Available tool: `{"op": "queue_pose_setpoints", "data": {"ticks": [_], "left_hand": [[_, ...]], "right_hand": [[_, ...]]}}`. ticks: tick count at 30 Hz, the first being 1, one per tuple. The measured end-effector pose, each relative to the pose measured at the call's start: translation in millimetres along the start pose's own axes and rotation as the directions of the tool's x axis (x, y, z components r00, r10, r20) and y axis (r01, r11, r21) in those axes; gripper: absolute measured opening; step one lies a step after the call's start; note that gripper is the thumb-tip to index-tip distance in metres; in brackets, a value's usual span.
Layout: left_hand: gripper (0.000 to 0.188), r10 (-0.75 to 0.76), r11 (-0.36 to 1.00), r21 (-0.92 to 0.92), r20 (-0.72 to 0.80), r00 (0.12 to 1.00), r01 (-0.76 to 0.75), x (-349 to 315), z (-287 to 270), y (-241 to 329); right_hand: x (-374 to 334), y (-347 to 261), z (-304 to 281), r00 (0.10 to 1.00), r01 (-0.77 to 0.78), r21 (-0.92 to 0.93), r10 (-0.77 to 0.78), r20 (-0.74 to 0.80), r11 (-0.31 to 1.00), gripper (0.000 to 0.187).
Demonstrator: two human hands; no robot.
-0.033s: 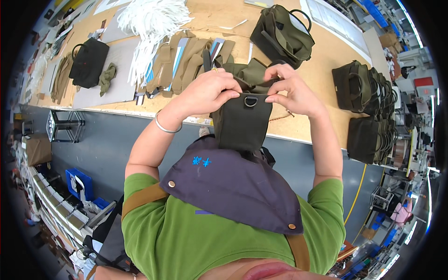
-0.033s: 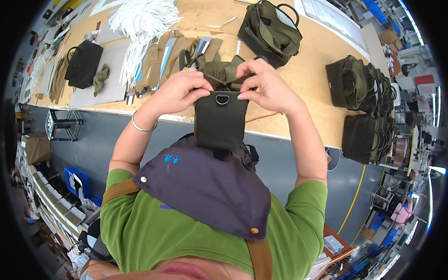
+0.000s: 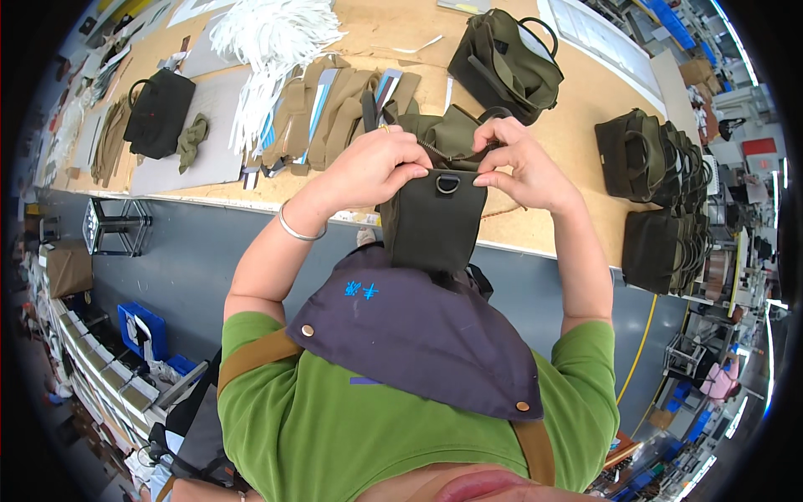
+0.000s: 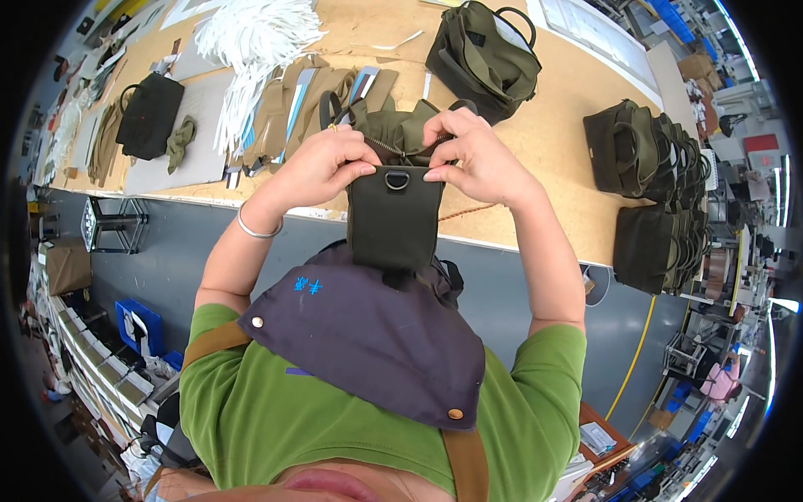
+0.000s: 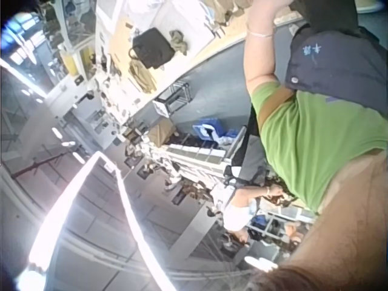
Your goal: The person is assembling components of canvas bags, including checking interior linings and using a marking pen on the exterior.
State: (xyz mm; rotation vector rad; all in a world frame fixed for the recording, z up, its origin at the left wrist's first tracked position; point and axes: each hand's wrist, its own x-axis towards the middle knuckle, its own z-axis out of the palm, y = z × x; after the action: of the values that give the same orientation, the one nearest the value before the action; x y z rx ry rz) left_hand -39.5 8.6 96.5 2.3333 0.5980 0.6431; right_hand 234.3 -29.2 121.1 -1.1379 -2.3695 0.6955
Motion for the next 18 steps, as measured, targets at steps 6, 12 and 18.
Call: {"op": "queue_pose_setpoints", "data": {"ticks": [6, 12, 18], "left_hand": [[0.014, 0.01, 1.0, 0.006, -0.092, 0.996, -0.01, -11.2, 7.5, 6.2], [0.029, 0.096, 0.995, -0.001, -0.081, 0.992, -0.097, 8.5, 8.2, 28.8], [0.041, 0.293, 0.94, -0.107, -0.231, 0.928, -0.323, 34.7, 37.9, 53.9]], "right_hand": [[-18.7, -1.4, 28.9, 0.961, -0.138, 0.018, 0.138, -0.238, 0.99, 0.018], [-42.7, -36.5, -4.7, 0.933, -0.243, 0.192, 0.283, -0.22, 0.951, 0.019], [-112.8, -63.9, -104.3, 0.903, -0.192, -0.102, 0.135, -0.407, 0.976, 0.02]]}}
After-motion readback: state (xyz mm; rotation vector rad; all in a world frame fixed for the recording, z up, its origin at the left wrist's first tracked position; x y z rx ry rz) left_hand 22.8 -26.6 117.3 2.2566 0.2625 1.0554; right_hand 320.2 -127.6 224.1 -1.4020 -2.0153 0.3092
